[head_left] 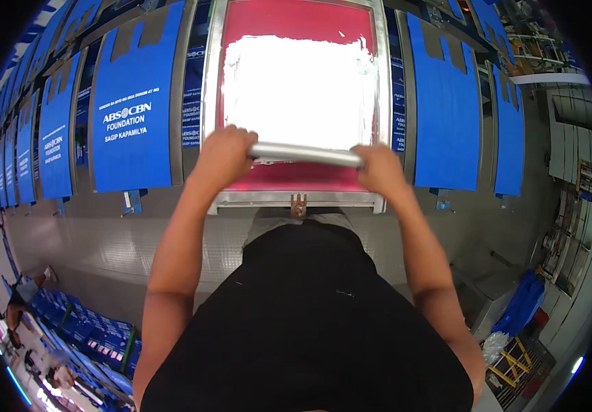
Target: Printing logos onto t-shirts using a manual screen-printing press and squeegee.
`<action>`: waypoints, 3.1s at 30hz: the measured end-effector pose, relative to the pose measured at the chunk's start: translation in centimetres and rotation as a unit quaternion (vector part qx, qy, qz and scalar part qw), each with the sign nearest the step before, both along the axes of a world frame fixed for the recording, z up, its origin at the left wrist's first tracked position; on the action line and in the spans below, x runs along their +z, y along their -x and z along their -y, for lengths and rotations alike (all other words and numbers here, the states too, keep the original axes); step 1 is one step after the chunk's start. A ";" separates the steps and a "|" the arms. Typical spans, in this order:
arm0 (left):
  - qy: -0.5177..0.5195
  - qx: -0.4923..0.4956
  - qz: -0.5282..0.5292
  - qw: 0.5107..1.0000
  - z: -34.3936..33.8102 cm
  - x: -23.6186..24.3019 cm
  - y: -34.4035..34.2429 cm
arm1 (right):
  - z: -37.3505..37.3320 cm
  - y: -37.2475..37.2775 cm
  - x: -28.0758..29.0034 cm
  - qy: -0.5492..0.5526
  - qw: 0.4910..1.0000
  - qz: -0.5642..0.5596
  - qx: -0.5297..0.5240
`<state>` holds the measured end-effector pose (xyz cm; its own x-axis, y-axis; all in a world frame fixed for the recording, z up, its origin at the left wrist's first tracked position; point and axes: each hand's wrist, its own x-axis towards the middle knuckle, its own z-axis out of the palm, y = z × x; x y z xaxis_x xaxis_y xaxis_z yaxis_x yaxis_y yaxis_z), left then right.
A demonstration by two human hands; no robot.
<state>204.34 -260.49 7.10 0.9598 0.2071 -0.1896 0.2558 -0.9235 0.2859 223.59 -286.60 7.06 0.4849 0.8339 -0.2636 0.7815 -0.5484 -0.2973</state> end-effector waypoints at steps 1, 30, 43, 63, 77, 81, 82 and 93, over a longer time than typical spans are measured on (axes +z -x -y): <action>0.002 0.014 0.039 0.999 -0.8 1.0 -1.3 | -1.0 -2.1 0.4 -0.016 1.000 -0.023 -0.013; 0.052 0.106 0.157 0.981 6.1 -5.5 5.1 | 1.2 1.8 -1.7 0.010 0.999 0.007 0.033; -0.023 0.132 0.095 0.986 -10.5 -3.4 -11.5 | -13.6 -13.6 0.2 0.001 0.994 0.099 0.035; 0.076 0.147 -0.037 0.985 -3.6 -1.5 -4.0 | -6.5 -6.3 0.9 0.120 0.991 0.019 0.051; -0.012 0.132 0.017 0.991 -9.8 -2.3 -11.6 | -13.3 -13.6 -1.0 0.025 0.998 0.063 0.020; 0.083 0.123 -0.009 0.989 -1.0 -2.5 -0.6 | -3.5 -3.1 0.6 0.061 0.998 0.017 0.017; 0.072 0.090 0.081 0.990 1.2 -4.1 2.3 | -1.1 -0.6 -0.1 0.033 0.999 0.019 0.010; 0.017 0.133 0.021 0.991 -10.3 -2.8 -13.7 | -14.0 -15.8 -1.5 0.008 0.996 0.079 0.037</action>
<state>218.08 -250.15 4.27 0.8793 0.4476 -0.1626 0.4760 -0.8149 0.3308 239.39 -272.59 5.54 0.4591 0.8649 -0.2029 0.8561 -0.4917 -0.1589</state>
